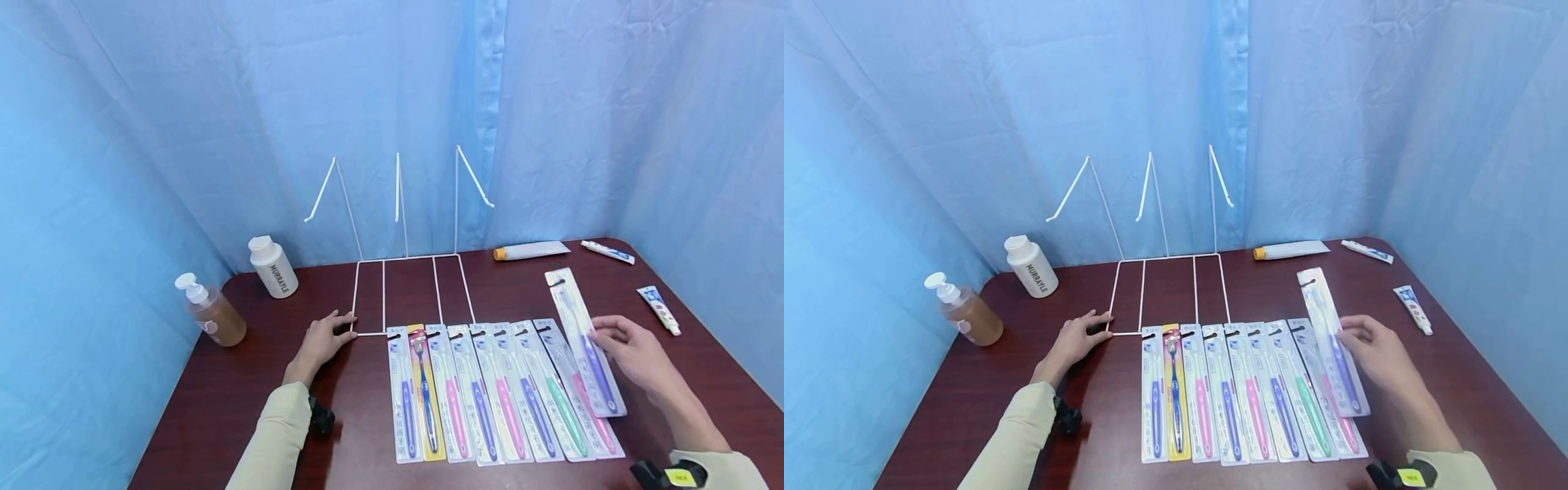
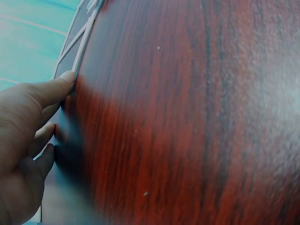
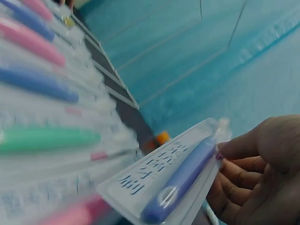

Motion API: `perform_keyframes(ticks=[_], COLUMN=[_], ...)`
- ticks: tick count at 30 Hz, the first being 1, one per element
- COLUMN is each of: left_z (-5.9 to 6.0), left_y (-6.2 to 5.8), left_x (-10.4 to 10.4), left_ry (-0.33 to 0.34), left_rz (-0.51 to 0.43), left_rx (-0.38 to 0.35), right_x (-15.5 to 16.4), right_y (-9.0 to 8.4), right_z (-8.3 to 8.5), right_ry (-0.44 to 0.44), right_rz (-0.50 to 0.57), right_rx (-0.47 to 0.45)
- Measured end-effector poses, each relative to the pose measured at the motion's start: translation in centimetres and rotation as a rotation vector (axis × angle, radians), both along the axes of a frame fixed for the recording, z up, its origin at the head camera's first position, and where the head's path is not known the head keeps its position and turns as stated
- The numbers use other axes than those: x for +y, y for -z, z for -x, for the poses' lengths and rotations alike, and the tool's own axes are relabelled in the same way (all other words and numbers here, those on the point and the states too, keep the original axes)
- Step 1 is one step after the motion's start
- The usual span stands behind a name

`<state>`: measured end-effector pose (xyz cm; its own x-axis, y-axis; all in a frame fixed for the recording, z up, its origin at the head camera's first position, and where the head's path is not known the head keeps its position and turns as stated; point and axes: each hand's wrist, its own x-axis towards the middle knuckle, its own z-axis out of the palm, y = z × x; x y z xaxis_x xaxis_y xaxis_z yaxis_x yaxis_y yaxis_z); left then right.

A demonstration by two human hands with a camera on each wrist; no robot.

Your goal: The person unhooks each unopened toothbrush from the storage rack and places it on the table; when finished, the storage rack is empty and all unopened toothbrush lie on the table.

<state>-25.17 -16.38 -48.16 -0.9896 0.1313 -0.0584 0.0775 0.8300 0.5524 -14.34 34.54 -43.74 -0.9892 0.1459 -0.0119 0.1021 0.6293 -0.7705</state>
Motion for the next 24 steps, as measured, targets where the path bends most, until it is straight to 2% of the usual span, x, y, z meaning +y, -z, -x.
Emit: perform_keyframes(ticks=[5, 10, 14, 19, 24], left_z=[0.1, 0.2, 0.3, 0.3, 0.4], left_y=[-0.1, -0.1, -0.1, 0.0, 0.1], left_x=[-0.1, -0.3, -0.4, -0.4, -0.5], left_ry=[-0.001, -0.001, 0.0, 0.003, 0.021], left_rz=[-0.015, -0.012, -0.008, -0.011, -0.026], left_rx=[-0.003, -0.007, -0.005, 0.0, -0.006], right_x=[3.0, 4.3, 4.4, 4.1, 3.7], right_y=[2.1, 3.1, 3.7, 3.6, 3.1], right_z=[0.0, 0.2, 0.4, 0.3, 0.0], right_ry=[-0.035, -0.068, -0.071, -0.057, -0.018], right_rz=[-0.044, -0.033, -0.042, -0.095, -0.206], right_rx=[-0.199, -0.282, -0.287, -0.252, -0.223])
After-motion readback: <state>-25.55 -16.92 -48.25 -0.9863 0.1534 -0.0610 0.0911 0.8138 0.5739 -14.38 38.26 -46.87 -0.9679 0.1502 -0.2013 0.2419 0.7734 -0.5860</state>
